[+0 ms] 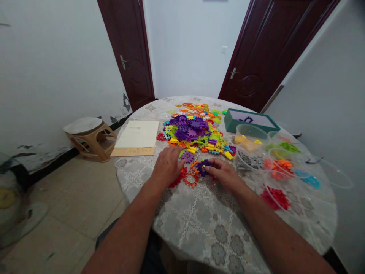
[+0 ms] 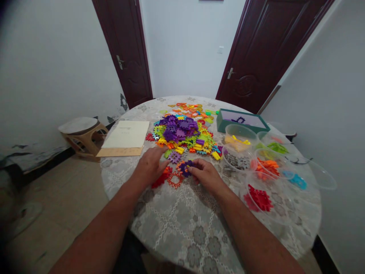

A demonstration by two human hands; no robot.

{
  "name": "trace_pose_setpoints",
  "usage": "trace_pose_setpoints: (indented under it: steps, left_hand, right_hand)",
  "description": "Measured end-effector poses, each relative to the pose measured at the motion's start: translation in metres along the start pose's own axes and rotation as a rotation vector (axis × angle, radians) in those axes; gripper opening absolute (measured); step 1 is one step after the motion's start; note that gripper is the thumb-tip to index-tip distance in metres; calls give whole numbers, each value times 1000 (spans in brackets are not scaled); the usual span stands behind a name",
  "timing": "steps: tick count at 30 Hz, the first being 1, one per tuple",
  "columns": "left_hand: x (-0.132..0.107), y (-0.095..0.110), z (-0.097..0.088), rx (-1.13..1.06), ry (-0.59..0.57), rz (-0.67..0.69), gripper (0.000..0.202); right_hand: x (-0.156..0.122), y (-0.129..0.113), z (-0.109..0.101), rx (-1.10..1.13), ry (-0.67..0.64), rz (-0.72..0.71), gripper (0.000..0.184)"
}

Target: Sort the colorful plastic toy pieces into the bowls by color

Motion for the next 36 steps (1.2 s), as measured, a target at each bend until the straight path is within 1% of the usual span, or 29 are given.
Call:
trace_pose_setpoints:
  steps: [1,3,6,9,12,15,17,19,21,23,26,28,31,32,33,34,36]
  left_hand:
    - [6,-8,4,45,-3,-41,42]
    - [16,-17,16,105,-44,-91,40]
    - [25,-17,33,134,-122,-121,40]
    - [27,-14,44,120,-158,-140,36]
    - [27,-17,48,82,-162,-167,37]
    - [27,-21,43,25,-152,-198,41]
    - [27,-20,35,-55,-146,-208,32]
    - [25,-14,24,-206,-139,-227,22]
    - [20,-3,15,-391,-154,-250,20]
    - [13,9,10,-537,-193,-273,22]
    - [2,23,8,-687,-244,-332,24]
    - [-3,27,10,-759,-268,-376,27]
    - [-7,29,14,-822,-328,-427,31]
    - [-8,29,14,-839,-354,-437,32]
    - [-8,30,13,-852,-378,-442,32]
    - [-8,29,12,-855,-393,-440,32]
    - [-5,25,5,-823,-371,-435,32]
  right_hand:
    - [0,-1,0,-30,2,-16,29]
    - [0,-2,0,-90,-10,-60,26]
    - [-2,-5,2,-168,-23,-184,21]
    - [-3,-8,4,-252,-20,-308,19]
    - [-4,-9,4,-287,-16,-345,19]
    - [-4,-11,3,-263,3,-336,18]
    - [-4,-12,1,-250,32,-330,19]
    - [-6,-16,-1,-214,75,-341,21]
    - [-8,-20,-1,-134,105,-351,24]
    - [-10,-21,0,-34,107,-325,27]
    - [-10,-18,6,74,62,-237,25]
    - [-9,-15,10,138,33,-180,26]
    - [-5,-12,14,223,-20,-114,40]
    - [-5,-12,15,228,-47,-98,42]
    - [-6,-12,17,217,-77,-87,41]
    - [-8,-14,17,192,-107,-80,35]
    - [-15,-20,16,109,-166,-82,22]
Point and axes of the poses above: each hand's wrist, its own x-axis towards the middle knuckle, its own z-axis out of the palm, y = z × x, the point moved 7 cm from there along x, towards the middle knuckle, and after that the axes turned 15 degrees about y, right-handed, at the moved point
